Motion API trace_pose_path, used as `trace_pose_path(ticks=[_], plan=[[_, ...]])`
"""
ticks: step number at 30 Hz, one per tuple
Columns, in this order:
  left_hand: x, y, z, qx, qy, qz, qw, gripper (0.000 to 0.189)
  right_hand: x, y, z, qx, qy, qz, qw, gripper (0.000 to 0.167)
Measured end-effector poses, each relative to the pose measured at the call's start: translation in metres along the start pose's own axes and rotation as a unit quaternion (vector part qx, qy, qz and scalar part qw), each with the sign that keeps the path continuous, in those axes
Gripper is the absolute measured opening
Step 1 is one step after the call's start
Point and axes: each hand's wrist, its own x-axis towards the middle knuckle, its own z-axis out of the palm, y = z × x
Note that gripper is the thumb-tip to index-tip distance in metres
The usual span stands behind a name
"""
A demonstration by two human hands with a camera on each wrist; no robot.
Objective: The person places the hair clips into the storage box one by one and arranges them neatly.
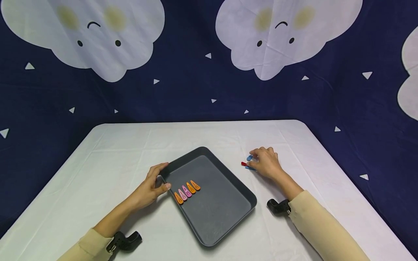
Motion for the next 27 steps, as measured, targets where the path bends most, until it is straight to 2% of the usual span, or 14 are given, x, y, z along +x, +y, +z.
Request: trace_pose_path(ticks=[5, 12, 27], plan=[[0.000, 0.000, 0.000, -0.001, 0.000, 0.002, 1.0000, 0.071, 0.006, -0.001, -0.002, -0.013, 0.008, 0.023, 0.9996, 0.044], [0.000, 0.001, 0.000, 0.001, -0.001, 0.002, 1.0000, 0.071, 0.009, -0.001, -0.002, -0.038, -0.008, 0.051, 0.9979, 0.052], [0.000, 0.000, 0.000, 0.001, -0.001, 0.000, 1.0000, 0.071, 0.013, 0.004, 0.007, -0.037, -0.004, 0.065, 0.9972, 0.056]])
